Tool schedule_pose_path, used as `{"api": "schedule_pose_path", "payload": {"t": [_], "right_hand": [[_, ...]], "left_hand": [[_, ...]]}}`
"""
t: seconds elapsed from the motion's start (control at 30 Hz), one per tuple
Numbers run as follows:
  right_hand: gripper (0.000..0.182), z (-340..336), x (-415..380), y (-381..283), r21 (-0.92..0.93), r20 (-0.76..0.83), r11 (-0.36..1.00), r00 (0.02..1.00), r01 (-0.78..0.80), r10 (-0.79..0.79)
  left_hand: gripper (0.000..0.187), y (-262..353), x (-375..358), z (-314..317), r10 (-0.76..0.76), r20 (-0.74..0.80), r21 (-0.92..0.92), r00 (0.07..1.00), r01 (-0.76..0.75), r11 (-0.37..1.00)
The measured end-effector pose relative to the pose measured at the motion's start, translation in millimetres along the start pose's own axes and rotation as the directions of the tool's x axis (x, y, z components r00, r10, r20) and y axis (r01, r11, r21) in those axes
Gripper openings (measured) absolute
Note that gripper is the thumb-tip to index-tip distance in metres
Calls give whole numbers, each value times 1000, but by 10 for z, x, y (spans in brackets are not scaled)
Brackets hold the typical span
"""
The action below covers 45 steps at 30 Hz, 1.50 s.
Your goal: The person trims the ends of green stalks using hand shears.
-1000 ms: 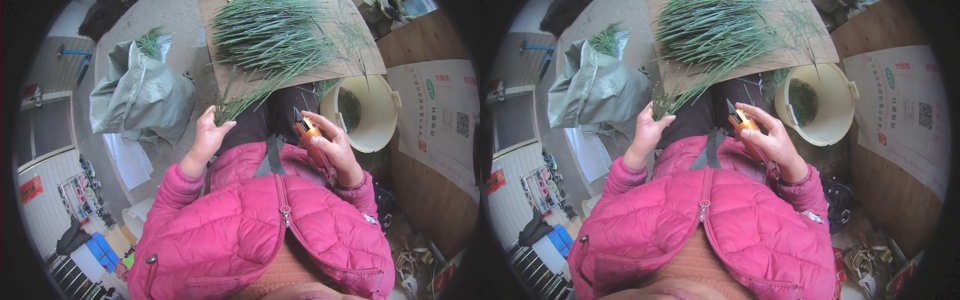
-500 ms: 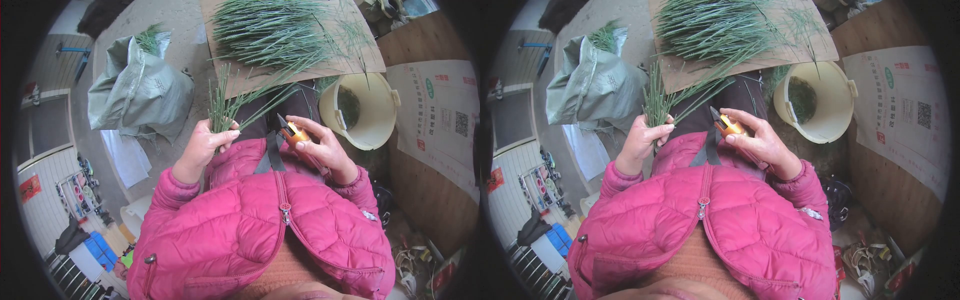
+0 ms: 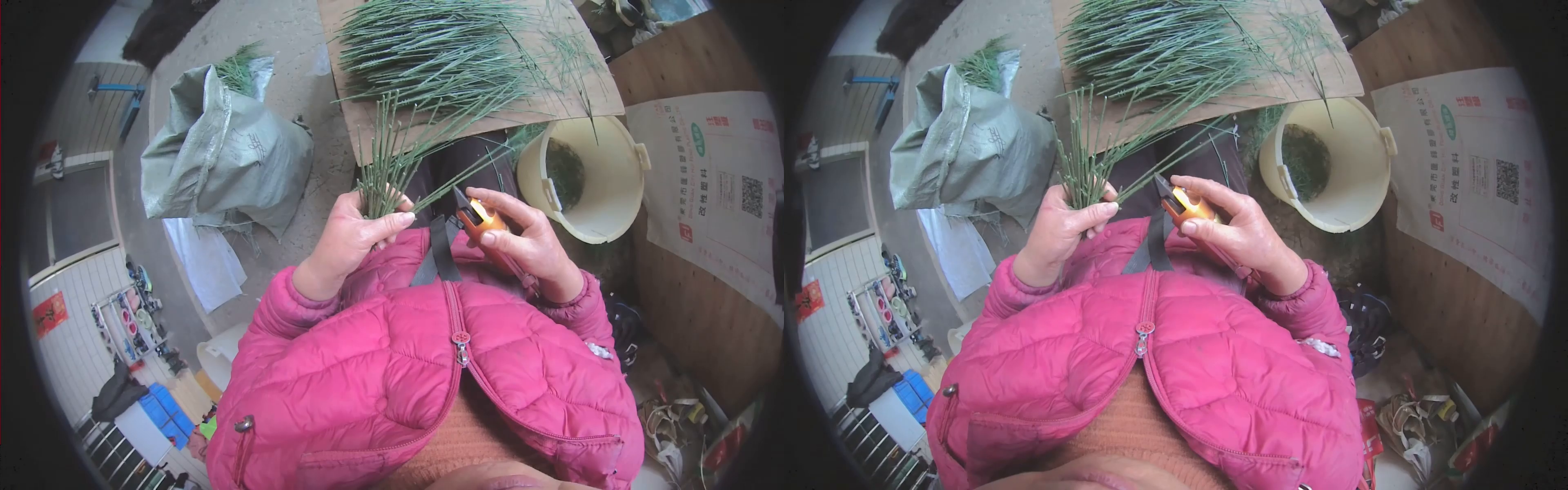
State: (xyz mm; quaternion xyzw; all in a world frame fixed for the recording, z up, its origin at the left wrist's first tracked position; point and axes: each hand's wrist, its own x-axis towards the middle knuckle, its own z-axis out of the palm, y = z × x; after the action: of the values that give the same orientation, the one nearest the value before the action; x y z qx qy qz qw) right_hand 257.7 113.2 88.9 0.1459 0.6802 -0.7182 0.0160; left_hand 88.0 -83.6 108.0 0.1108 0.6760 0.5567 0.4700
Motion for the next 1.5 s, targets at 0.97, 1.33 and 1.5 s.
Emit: {"api": "schedule_pose_path", "payload": {"t": [0.97, 1.33, 1.5], "right_hand": [[55, -178, -61, 230, 191, -168, 980, 985, 57, -24], [62, -107, -54, 91, 328, -184, 944, 976, -48, 113], [63, -89, -36, 118, 291, -172, 955, 979, -54, 108]], "left_hand": [[11, -103, 11, -263, 43, 91, -56, 995, -38, 998], [28, -638, 602, -511, 387, -215, 375, 897, -290, 880], [27, -844, 958, -376, 766, 63, 778, 640, -512, 363]]}}
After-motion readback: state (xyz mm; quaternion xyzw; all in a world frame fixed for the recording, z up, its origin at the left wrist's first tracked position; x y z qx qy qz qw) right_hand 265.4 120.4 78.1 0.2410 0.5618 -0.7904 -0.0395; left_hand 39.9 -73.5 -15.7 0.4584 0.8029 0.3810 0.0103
